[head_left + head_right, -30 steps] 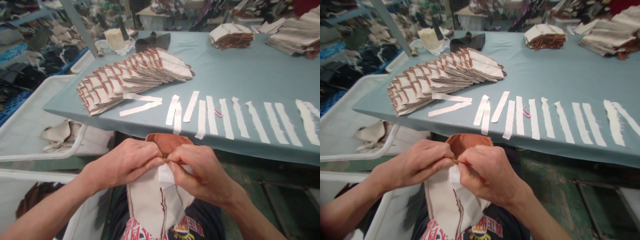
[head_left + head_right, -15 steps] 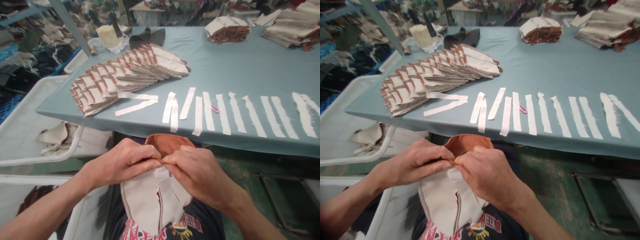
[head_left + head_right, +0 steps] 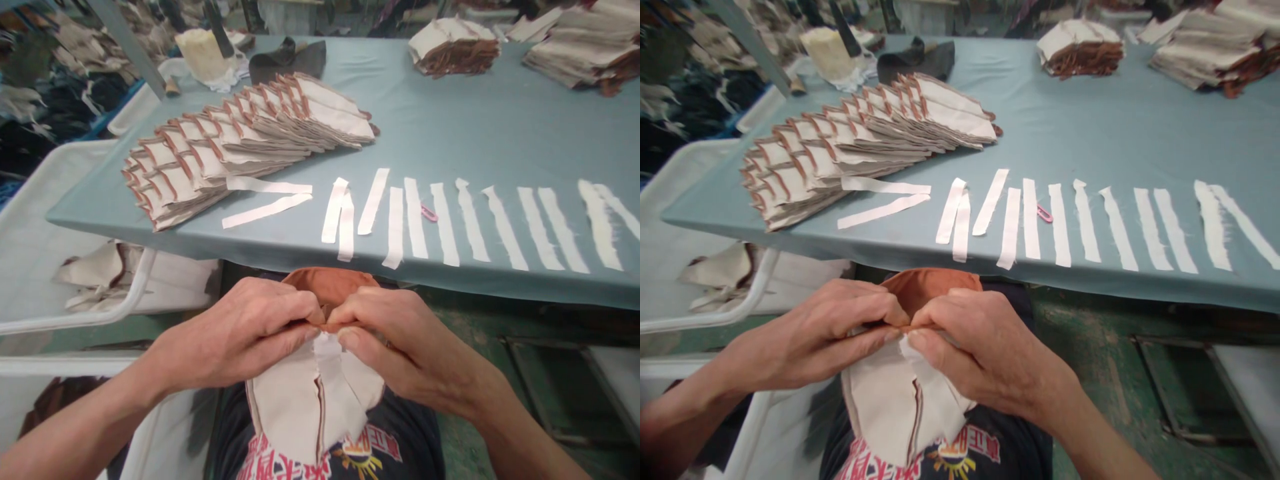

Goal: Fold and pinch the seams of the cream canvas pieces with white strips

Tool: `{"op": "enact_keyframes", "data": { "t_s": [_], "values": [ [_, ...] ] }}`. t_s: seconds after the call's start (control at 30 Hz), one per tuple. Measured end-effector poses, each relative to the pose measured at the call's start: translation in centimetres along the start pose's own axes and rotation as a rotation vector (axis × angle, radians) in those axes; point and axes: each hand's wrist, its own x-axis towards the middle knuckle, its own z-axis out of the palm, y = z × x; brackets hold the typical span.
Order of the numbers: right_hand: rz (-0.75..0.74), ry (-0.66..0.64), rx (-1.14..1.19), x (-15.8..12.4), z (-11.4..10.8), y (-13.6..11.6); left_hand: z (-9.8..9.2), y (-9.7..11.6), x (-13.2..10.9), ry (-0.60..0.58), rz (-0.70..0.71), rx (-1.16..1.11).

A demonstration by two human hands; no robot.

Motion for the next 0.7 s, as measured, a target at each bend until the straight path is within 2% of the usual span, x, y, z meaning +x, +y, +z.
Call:
{"op": "enact_keyframes", "data": {
  "t_s": [0.13, 0.27, 0.33, 0.53, 0.7],
  "values": [
    [0.031, 0.007, -0.078, 1.4, 0.9, 0.3, 0.4, -0.1, -0.2, 0.062, -0.021, 0.023],
    [-0.029, 0.009, 0.165, 1.8, 2.1, 1.0, 0.3, -0.7, -0.5, 0.064, -0.016, -0.033],
    [-0.043, 0.047, 0.192, 1.5, 2.3, 1.1, -0.1, -1.2, -0.5, 0.045, -0.028, -0.091],
    [-0.099, 0.175, 0.07, -0.4, 1.7, 1.0, -0.5, -3.0, 0.0, 0.027, -0.094, -0.246],
    [-0.05, 0.197, -0.036, -1.8, 1.2, 2.3, 0.5, -4.3, 0.1, 0.114, -0.237, -0.398]
  ]
}}
